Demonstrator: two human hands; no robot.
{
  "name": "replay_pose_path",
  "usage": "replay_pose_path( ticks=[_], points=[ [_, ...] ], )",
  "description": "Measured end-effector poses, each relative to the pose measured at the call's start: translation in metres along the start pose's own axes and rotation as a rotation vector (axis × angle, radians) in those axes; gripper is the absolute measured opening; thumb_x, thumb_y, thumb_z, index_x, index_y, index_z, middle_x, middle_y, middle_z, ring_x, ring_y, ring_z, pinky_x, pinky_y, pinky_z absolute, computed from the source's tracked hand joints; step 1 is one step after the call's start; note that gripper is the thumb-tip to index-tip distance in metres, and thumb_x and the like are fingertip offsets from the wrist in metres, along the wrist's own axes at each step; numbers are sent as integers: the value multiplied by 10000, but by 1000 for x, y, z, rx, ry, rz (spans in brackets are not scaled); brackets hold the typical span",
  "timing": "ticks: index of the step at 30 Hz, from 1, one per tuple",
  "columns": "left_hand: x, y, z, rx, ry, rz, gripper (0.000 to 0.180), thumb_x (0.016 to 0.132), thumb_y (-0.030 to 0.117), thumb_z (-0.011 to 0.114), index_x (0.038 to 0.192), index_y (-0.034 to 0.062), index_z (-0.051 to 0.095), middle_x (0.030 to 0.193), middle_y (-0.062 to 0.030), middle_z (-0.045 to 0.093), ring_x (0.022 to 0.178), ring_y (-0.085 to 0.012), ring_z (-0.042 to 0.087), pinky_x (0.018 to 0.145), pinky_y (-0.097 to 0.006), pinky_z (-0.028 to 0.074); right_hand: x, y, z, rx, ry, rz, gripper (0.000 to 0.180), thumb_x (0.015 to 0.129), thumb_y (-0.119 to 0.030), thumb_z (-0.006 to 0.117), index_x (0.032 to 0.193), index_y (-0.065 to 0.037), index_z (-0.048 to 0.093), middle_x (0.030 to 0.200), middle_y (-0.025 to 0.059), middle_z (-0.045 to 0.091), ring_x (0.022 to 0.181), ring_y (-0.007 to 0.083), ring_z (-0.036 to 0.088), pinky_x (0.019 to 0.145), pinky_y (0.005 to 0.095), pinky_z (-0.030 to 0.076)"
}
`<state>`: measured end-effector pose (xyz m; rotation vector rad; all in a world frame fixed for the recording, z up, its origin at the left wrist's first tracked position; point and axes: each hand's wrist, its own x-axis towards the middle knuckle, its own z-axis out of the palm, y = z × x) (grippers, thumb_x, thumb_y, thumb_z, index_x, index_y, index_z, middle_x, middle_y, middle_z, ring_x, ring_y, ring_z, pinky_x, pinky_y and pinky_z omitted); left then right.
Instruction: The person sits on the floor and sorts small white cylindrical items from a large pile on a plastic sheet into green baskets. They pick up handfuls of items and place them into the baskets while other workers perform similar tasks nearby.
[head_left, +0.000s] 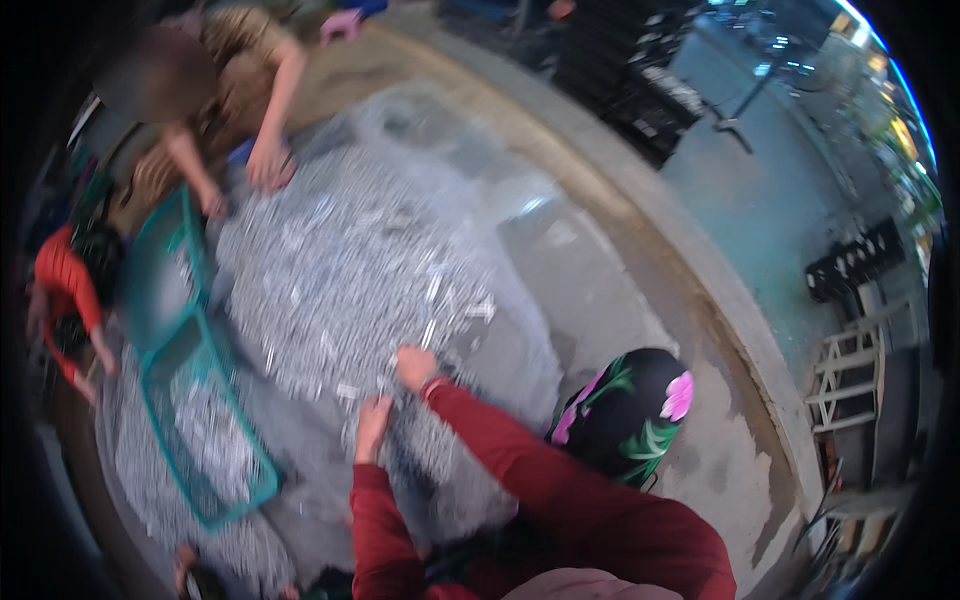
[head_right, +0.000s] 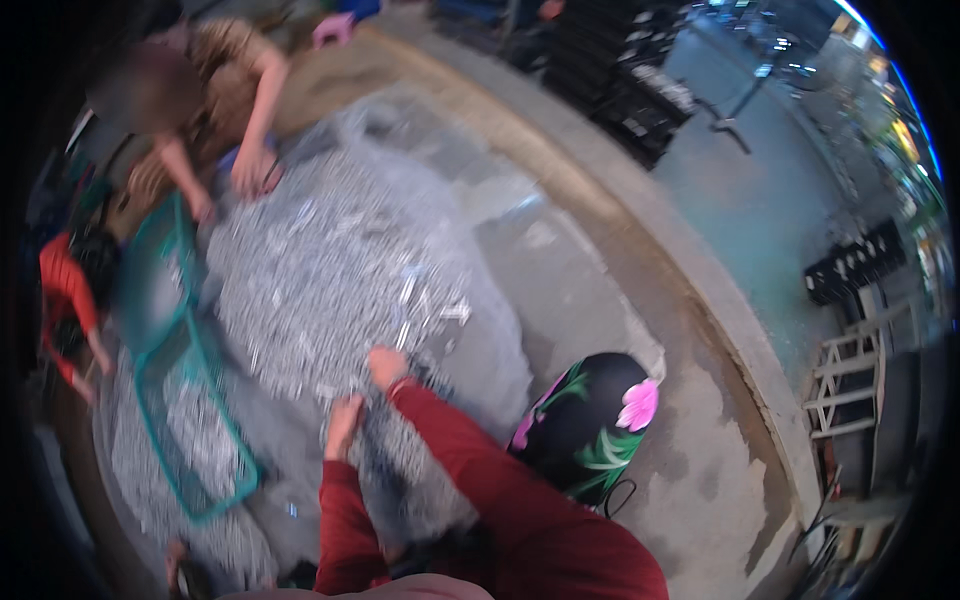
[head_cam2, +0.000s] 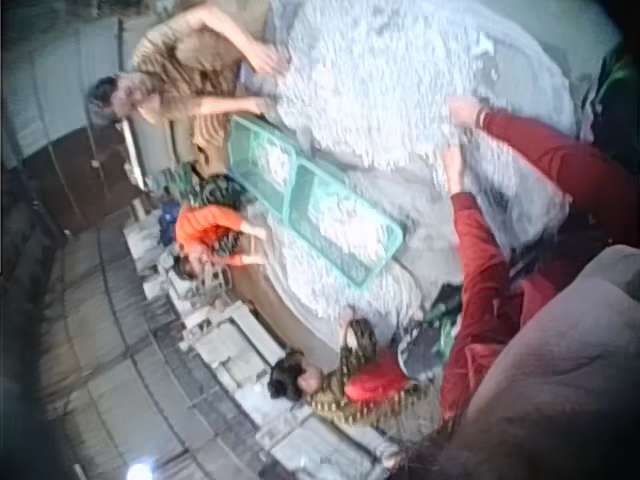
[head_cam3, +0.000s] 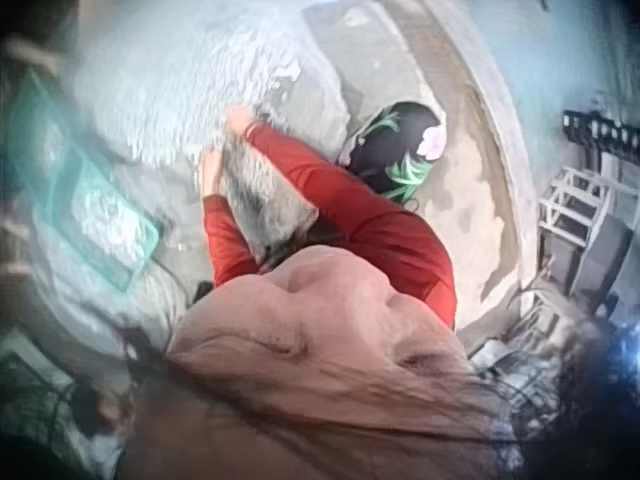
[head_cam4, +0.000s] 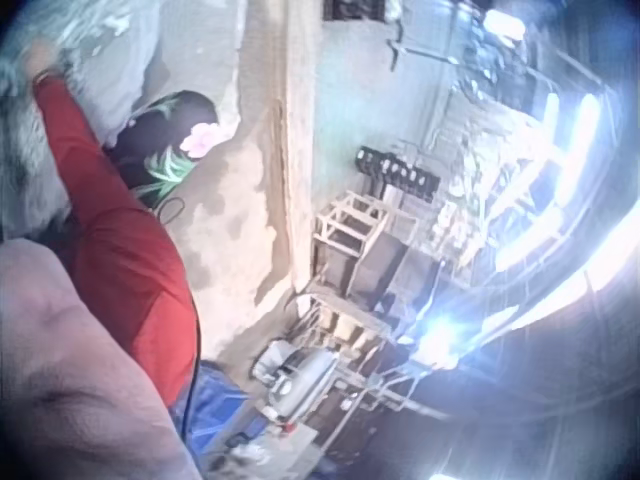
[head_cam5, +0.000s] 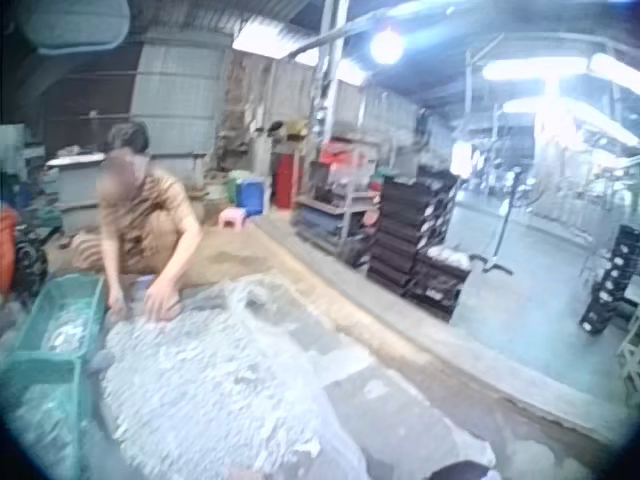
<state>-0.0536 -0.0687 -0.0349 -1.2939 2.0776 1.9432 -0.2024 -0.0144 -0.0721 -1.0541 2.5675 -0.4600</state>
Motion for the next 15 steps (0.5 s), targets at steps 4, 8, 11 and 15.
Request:
replay_pose_path(
  ticks=[4,8,11,15],
  points=[
    [-45,35,10,-560,82,17,230,826,291,575,904,82,521,690,64,456,585,-24,404,481,-176,309,-10,41,27,111,-300,-154,311,731,-285,576,863,-8,626,869,212,612,845,356,593,708,421,480],
    [-53,53,-18,-198,99,168,273,809,282,560,836,12,533,673,29,486,573,-68,430,500,-235,350,-30,20,-11,890,-528,227,366,792,-379,558,732,-18,528,663,76,542,571,149,528,455,251,390],
    [-71,62,-29,-110,158,227,276,796,288,566,812,14,556,667,17,490,574,-69,420,510,-241,352,-57,-5,-50,1456,-599,245,256,832,-306,528,707,-90,470,592,5,470,458,60,410,371,178,254],
    [-83,56,-34,-118,207,362,323,756,298,575,872,-3,593,732,-88,587,689,-162,541,630,-302,424,-91,-46,-89,1595,-514,114,225,839,-287,534,758,-81,494,588,-5,484,395,73,384,339,184,228]
  ],
)
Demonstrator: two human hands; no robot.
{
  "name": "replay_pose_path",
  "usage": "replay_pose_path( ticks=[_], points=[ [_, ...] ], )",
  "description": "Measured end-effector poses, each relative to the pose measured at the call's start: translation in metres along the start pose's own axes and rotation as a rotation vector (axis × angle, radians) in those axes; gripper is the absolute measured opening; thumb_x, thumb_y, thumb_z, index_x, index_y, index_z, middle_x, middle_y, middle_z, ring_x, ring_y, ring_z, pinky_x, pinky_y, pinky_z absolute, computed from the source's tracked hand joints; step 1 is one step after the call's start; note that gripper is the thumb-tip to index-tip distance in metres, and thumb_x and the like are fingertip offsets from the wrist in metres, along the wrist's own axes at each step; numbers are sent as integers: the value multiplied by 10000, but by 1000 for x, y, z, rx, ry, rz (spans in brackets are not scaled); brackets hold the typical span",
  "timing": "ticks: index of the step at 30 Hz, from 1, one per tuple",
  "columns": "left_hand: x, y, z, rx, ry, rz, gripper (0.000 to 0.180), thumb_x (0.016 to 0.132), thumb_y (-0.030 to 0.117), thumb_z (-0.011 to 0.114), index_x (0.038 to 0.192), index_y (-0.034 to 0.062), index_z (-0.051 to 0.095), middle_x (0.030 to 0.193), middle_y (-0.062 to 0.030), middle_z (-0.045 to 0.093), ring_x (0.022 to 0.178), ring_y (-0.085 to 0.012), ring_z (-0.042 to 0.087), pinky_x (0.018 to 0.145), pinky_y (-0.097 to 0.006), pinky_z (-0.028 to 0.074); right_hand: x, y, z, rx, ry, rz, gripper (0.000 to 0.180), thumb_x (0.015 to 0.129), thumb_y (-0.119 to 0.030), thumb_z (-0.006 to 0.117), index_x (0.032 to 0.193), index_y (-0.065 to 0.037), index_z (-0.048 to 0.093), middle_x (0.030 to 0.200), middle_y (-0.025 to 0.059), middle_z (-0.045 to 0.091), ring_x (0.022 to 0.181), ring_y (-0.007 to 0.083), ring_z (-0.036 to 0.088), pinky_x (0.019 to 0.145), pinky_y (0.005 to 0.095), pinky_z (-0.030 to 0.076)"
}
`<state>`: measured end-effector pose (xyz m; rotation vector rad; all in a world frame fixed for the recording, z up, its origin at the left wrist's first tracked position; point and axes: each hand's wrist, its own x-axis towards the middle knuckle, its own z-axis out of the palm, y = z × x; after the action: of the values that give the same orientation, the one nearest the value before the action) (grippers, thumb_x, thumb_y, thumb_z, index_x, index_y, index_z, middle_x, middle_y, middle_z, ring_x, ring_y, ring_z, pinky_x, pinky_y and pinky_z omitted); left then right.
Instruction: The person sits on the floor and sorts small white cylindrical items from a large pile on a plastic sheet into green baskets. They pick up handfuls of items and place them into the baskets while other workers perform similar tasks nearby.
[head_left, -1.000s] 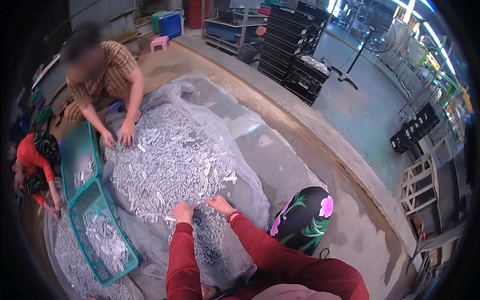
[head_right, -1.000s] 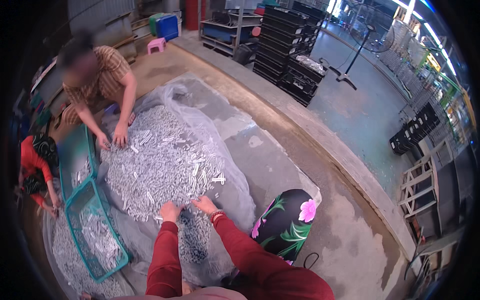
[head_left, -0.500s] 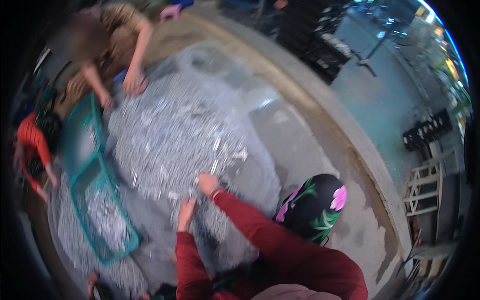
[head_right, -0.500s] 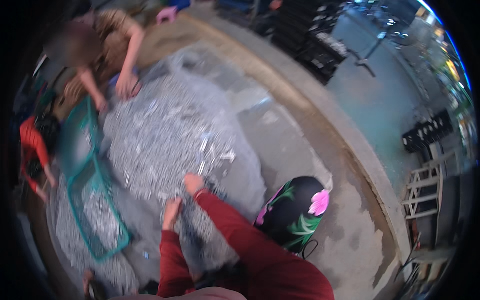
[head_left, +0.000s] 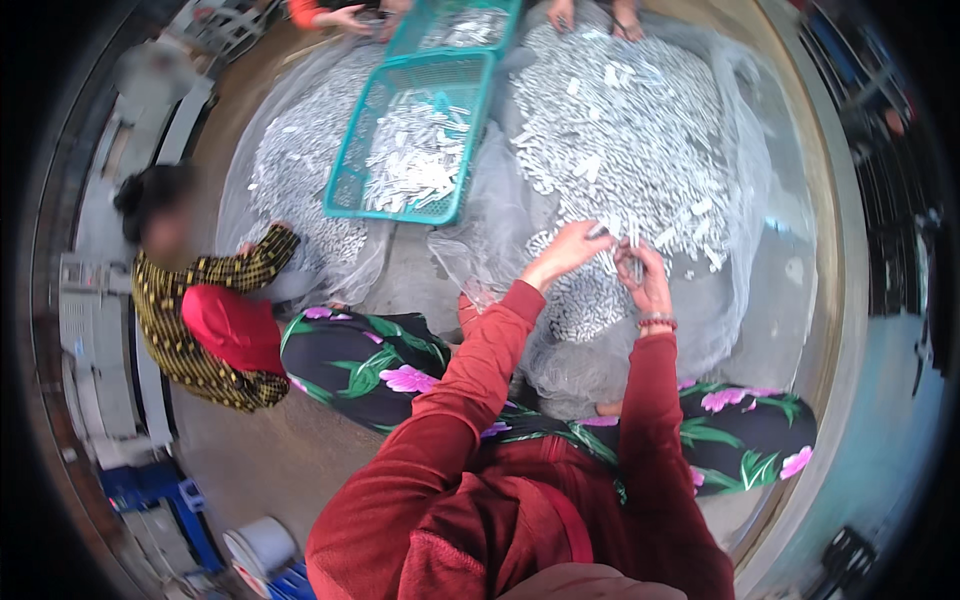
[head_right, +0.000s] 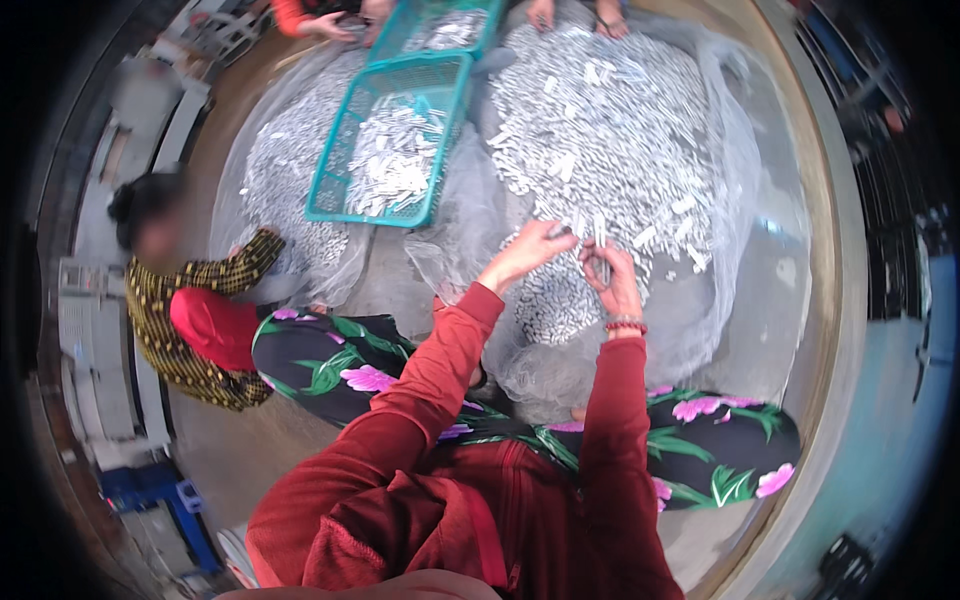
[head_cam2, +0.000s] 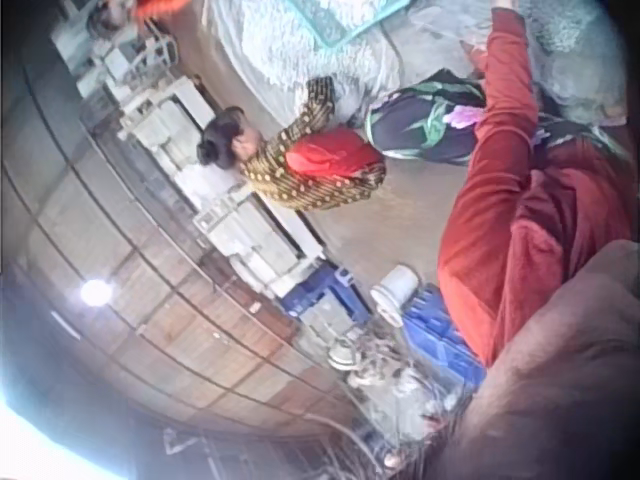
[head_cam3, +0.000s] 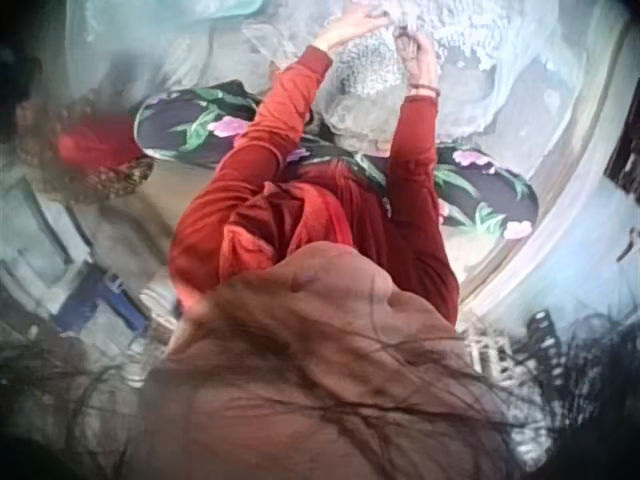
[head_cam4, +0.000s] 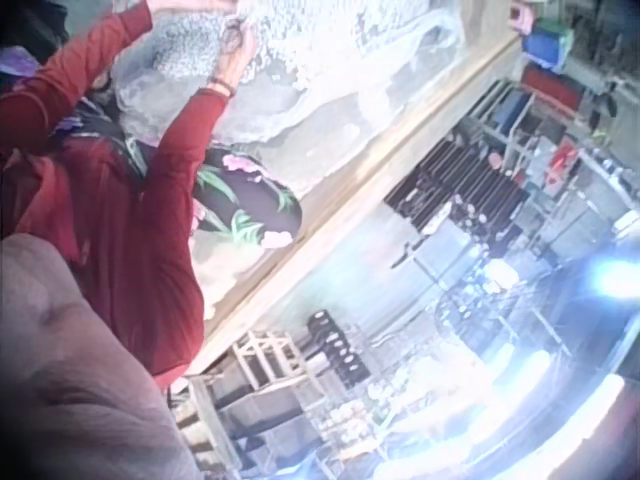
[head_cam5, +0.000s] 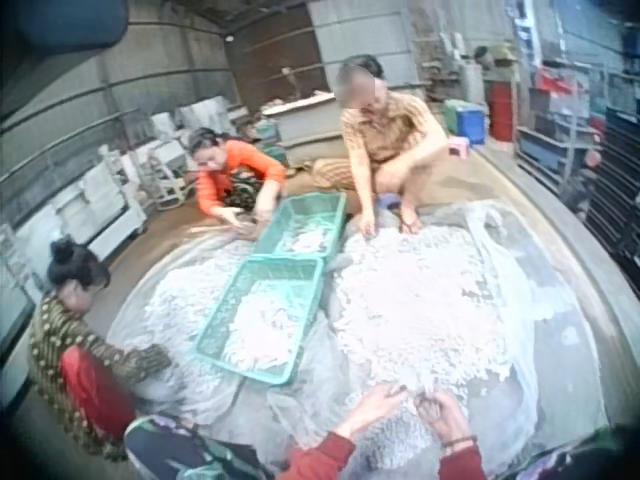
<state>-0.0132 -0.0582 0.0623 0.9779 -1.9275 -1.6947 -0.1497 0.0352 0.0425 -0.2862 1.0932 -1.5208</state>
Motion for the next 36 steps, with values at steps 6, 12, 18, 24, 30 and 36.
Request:
replay_pose_path(
  ticks=[6,12,18,24,30,36],
  points=[
    [-9,13,10,542,-128,24,383,757,318,488,904,-23,579,816,-244,593,795,-385,577,710,-443,445,2,-5,3,-175,-84,-32,174,844,-242,561,840,-72,524,593,-21,482,404,45,385,324,162,220],
    [-16,13,-2,282,-51,23,371,784,299,483,875,-53,556,766,-247,577,771,-383,567,684,-444,423,1,3,13,-158,-70,-73,134,835,-187,588,877,-71,536,540,-6,466,390,37,363,322,166,213],
    [-18,7,17,363,335,107,323,797,243,472,878,-66,527,735,-272,556,757,-430,537,645,-473,417,-1,17,28,-114,146,-214,101,842,-185,551,838,-90,517,608,9,496,451,68,417,345,185,276],
    [-17,-37,-2,-551,285,-72,242,780,244,475,830,22,558,731,-111,578,591,-213,527,484,-350,392,17,40,-45,377,205,42,263,859,-325,466,881,-68,516,751,96,556,623,188,513,443,252,393],
    [-36,-42,14,-1273,154,-223,410,788,395,465,1081,114,522,931,-22,568,752,-147,522,632,-340,446,-16,1,43,83,86,-122,439,853,-475,426,989,-70,528,871,67,554,746,188,526,573,322,437],
    [-19,-69,47,-1731,153,-470,418,830,460,413,1080,140,514,1160,-90,510,1101,-264,460,953,-461,324,-11,35,49,-954,-74,-255,533,919,-408,316,1261,-8,399,1282,168,410,1175,252,387,966,331,293]
  ],
)
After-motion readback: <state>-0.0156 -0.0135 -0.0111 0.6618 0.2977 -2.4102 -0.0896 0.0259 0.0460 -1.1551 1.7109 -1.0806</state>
